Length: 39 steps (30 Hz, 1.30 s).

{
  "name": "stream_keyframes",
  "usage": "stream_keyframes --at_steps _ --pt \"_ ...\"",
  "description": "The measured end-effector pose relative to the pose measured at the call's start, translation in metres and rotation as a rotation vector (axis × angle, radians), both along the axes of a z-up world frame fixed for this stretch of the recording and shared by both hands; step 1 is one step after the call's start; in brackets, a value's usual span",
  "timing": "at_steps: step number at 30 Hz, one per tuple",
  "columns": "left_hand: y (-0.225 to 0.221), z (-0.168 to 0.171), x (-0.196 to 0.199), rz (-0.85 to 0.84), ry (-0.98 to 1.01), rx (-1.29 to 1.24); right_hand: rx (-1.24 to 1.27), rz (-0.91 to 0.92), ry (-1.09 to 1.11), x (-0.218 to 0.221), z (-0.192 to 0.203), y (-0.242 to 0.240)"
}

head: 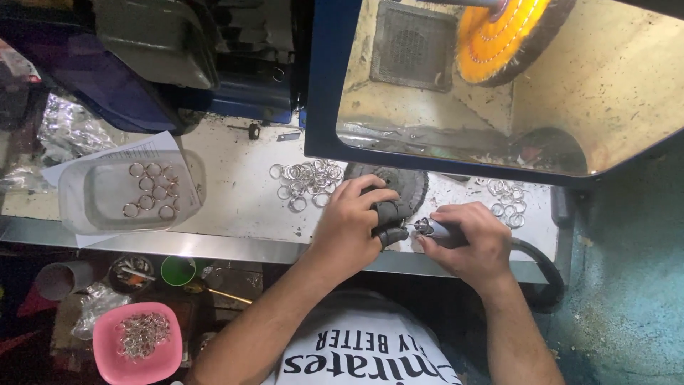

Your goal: Polishing a metal ring using a handheld rotary tool at a jewelry workshop.

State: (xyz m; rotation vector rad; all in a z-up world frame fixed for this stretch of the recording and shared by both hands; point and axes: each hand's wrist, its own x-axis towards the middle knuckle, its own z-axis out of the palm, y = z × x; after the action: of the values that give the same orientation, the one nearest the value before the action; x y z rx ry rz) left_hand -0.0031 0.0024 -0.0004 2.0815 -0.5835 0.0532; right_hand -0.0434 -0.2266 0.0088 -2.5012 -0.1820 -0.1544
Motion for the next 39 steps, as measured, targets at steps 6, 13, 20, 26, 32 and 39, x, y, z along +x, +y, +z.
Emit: stream_keyframes --at_steps 6,13,20,26,32,39 --pt "0.0 -0.003 0.0 -0.013 0.003 0.003 0.004 -0.004 -0.005 0.001 0.001 0.002" --pt "-0.002 -0.002 0.001 0.006 -0.004 0.012 -0.065 -0.015 0.023 0.002 0.0 0.0" --pt "-0.002 -0.009 0.0 -0.006 0.021 -0.028 -0.039 0.015 -0.013 0.002 0.0 0.0" --pt "0.0 0.006 0.003 -0.018 0.023 -0.017 -0.046 0.051 -0.066 0.003 -0.001 0.005" --pt "-0.001 0.011 0.003 -0.018 0.039 -0.009 -0.034 0.062 -0.099 0.001 -0.004 0.003" --pt "-0.001 0.012 0.003 -0.008 0.01 -0.005 -0.063 0.015 -0.103 0.0 -0.003 0.003"
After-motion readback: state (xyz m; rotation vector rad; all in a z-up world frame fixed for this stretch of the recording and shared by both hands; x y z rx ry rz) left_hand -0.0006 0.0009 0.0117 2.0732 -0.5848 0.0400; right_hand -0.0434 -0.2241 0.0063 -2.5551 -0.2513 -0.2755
